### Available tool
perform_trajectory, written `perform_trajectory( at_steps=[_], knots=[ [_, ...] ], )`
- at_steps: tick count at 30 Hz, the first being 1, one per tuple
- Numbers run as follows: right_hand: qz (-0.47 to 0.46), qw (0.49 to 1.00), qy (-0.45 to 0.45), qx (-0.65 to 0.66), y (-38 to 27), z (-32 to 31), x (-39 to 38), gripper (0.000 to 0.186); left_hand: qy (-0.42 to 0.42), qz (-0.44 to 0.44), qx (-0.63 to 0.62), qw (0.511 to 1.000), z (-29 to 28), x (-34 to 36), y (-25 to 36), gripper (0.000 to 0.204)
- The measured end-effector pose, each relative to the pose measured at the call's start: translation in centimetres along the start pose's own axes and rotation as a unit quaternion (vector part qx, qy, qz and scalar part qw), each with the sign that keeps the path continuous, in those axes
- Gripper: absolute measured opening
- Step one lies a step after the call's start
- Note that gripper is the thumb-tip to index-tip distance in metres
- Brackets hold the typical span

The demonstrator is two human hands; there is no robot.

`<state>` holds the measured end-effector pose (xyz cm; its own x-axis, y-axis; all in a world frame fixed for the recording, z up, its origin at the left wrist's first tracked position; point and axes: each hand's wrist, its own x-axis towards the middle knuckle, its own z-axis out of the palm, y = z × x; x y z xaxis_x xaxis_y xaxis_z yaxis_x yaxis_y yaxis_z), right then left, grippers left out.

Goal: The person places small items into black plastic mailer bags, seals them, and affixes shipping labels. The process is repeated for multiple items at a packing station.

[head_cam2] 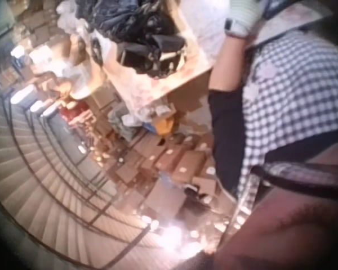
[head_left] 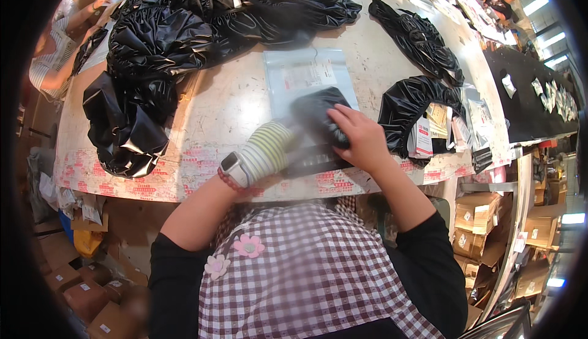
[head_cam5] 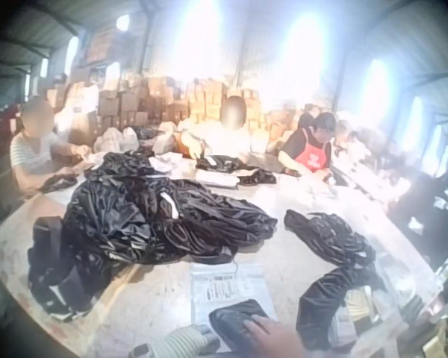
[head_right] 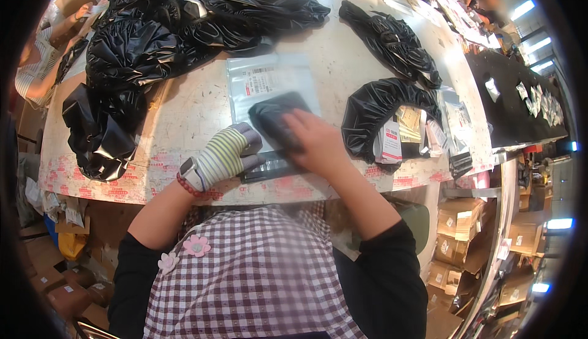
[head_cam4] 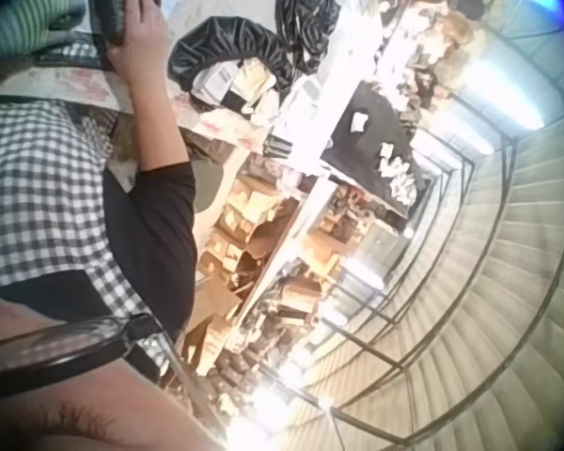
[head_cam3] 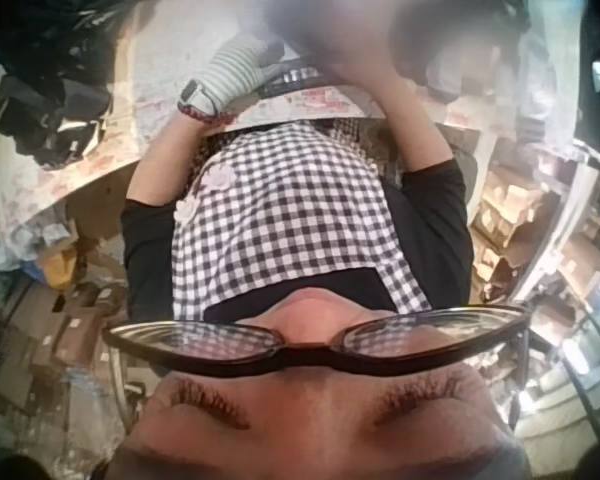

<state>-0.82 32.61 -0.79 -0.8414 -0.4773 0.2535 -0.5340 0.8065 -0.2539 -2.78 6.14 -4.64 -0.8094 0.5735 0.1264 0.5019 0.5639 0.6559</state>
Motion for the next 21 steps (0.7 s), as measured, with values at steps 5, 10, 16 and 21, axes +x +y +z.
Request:
perform_trajectory(
  at_steps=[5,10,16,21],
  knots=[
    [0.279,0.886,0.141,0.342,0.1,-4.2,-4.4,0.060,-0.140,0.060,0.190,0.970,-0.8,0.7,3.9,0.021],
    [-0.038,0.985,0.165,0.024,-2.9,-4.8,-7.9,0.069,-0.212,-0.043,0.179,0.960,0.0,2.3,3.0,0.016],
    [0.057,0.998,0.020,-0.025,-5.8,-2.7,-6.1,0.069,0.049,-0.023,-0.013,0.998,-0.5,1.4,1.6,0.009],
    [0.065,0.998,-0.009,0.000,-7.9,-1.0,-2.2,0.064,0.106,0.068,0.042,0.991,-1.3,0.8,3.9,0.013]
  ],
)
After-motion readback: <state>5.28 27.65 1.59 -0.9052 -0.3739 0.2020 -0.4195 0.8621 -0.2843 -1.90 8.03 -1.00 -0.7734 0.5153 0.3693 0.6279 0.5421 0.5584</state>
